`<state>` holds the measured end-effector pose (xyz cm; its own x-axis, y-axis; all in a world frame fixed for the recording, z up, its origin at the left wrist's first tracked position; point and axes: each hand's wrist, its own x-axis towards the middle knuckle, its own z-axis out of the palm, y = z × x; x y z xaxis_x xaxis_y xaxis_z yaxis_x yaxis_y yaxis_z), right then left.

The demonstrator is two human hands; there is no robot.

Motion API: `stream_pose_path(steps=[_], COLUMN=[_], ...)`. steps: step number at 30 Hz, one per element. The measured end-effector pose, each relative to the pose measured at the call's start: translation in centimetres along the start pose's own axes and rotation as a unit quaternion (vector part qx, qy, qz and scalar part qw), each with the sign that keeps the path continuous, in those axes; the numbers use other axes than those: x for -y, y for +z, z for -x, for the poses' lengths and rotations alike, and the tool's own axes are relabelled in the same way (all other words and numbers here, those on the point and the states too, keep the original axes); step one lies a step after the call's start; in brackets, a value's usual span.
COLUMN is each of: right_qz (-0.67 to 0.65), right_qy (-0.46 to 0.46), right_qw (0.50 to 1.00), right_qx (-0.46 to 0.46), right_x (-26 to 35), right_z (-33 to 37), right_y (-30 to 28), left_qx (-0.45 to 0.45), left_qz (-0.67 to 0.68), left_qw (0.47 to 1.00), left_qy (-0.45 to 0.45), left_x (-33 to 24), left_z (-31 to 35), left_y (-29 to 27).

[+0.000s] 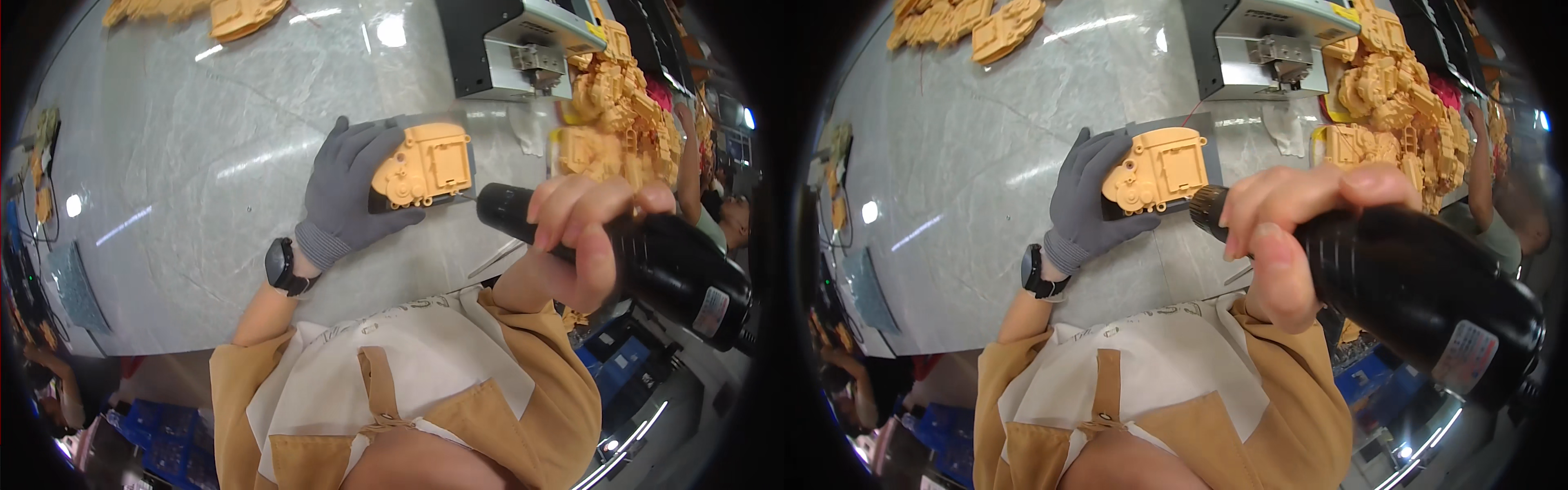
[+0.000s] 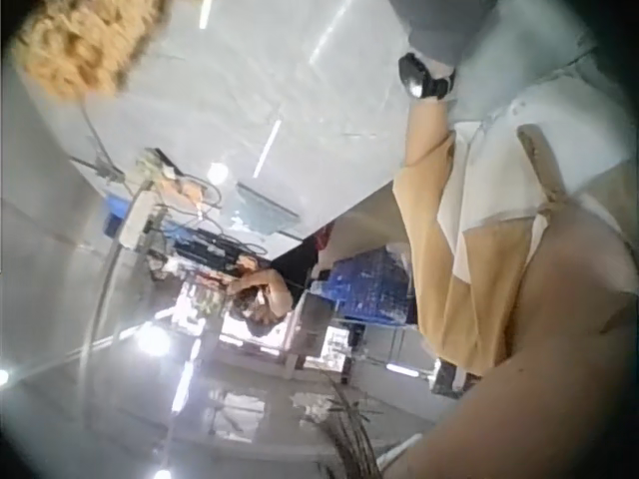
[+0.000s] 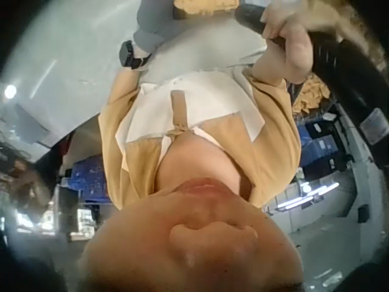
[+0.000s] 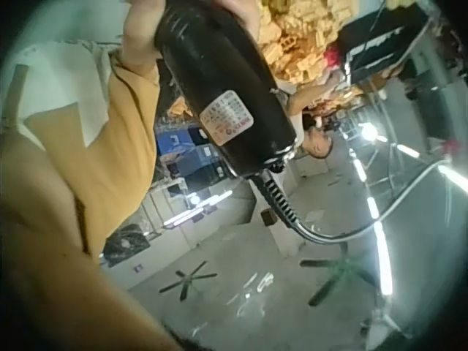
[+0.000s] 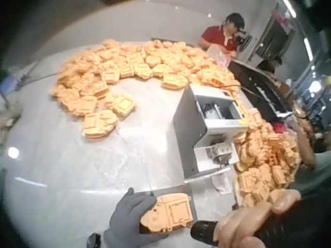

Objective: The person uses a handheld rotary tool to deburr and smooth the edges of small yellow plastic parts. They hold each part with a gloved left hand and apply the tool with the right hand, working on multiple units sequentially on a gray workbench.

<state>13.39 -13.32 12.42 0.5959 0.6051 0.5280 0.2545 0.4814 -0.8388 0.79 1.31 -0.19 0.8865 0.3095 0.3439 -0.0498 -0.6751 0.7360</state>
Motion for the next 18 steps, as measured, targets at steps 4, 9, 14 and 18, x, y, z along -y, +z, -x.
stream_pose_path(steps=[4,9,14,18], right_qz=[-0.016,0.071,0.107,0.098], right_qy=[0.003,0.001,0.013,0.010], right_qw=[0.998,0.996,0.993,0.994], right_qx=[-0.067,-0.058,-0.055,-0.047], right_x=[-0.5,-1.8,-1.9,-2.4], right_z=[0.6,0.7,0.6,0.8], right_y=[1.1,2.0,2.5,2.7], left_qx=[0.001,0.041,0.047,0.039], left_qz=[0.003,-0.015,-0.010,-0.011], left_qw=[1.000,0.999,0.998,0.999], left_qy=[-0.004,-0.023,-0.029,-0.022], left_x=[0.1,-0.2,0.0,0.5], left_z=[0.0,0.0,0.0,0.3], left_y=[-0.2,-1.0,-0.7,-0.4])
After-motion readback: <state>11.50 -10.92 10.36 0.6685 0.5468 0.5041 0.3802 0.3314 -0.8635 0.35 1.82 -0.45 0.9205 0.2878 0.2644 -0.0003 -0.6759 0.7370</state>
